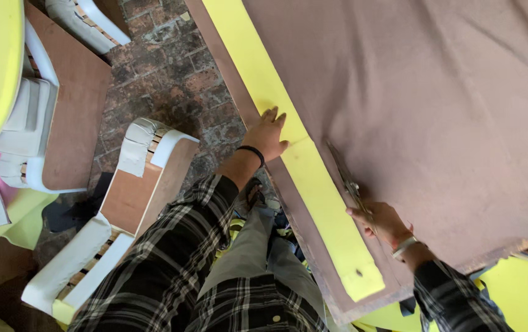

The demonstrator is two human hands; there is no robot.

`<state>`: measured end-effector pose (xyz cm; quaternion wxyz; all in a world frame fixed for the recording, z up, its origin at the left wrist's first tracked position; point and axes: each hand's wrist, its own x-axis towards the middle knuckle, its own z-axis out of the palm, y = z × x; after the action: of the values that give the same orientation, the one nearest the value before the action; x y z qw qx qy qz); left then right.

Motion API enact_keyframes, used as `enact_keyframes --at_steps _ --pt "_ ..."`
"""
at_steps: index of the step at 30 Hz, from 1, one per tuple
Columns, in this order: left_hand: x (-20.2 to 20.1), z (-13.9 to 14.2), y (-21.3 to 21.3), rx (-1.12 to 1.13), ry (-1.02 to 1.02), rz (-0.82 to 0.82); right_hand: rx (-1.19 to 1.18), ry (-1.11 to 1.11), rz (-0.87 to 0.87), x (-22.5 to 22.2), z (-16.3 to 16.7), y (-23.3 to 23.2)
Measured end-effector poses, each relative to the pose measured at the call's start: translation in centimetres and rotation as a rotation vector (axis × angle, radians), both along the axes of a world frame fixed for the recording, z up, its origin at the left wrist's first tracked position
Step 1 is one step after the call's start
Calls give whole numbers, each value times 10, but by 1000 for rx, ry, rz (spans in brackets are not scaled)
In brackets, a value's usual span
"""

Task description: The person spreads a large brown fabric over a work table and smooths it flat. They lay a long yellow foam strip on the fabric as a straightedge and cut the fabric along it with scissors, repositioning the strip to make further cuts, then gather the cut pieces.

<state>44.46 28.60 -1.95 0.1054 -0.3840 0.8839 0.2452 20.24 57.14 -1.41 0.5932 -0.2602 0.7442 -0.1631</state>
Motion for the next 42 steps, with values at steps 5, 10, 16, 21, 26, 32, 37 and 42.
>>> enact_keyframes --at_steps 5,10,16,21,26,32,37,42 --pt "4 13 -24 75 -308 -97 14 97 97 5 -11 -40" --pt "8 17 -45 165 -334 -201 63 28 46 3 -12 -76" --pt "12 28 -70 229 -399 -345 74 108 54 16 -16 -122" --pt "13 33 -74 255 -405 -403 70 119 66 28 -3 -154" --pt "14 19 -78 284 -410 -403 106 170 52 21 0 -193" --pt "9 9 -81 262 -439 -447 22 191 202 16 -8 -246" --pt "8 25 -91 314 -469 -472 46 109 79 27 -3 -280" --pt "5 31 -104 363 -474 -570 6 113 70 35 3 -317"
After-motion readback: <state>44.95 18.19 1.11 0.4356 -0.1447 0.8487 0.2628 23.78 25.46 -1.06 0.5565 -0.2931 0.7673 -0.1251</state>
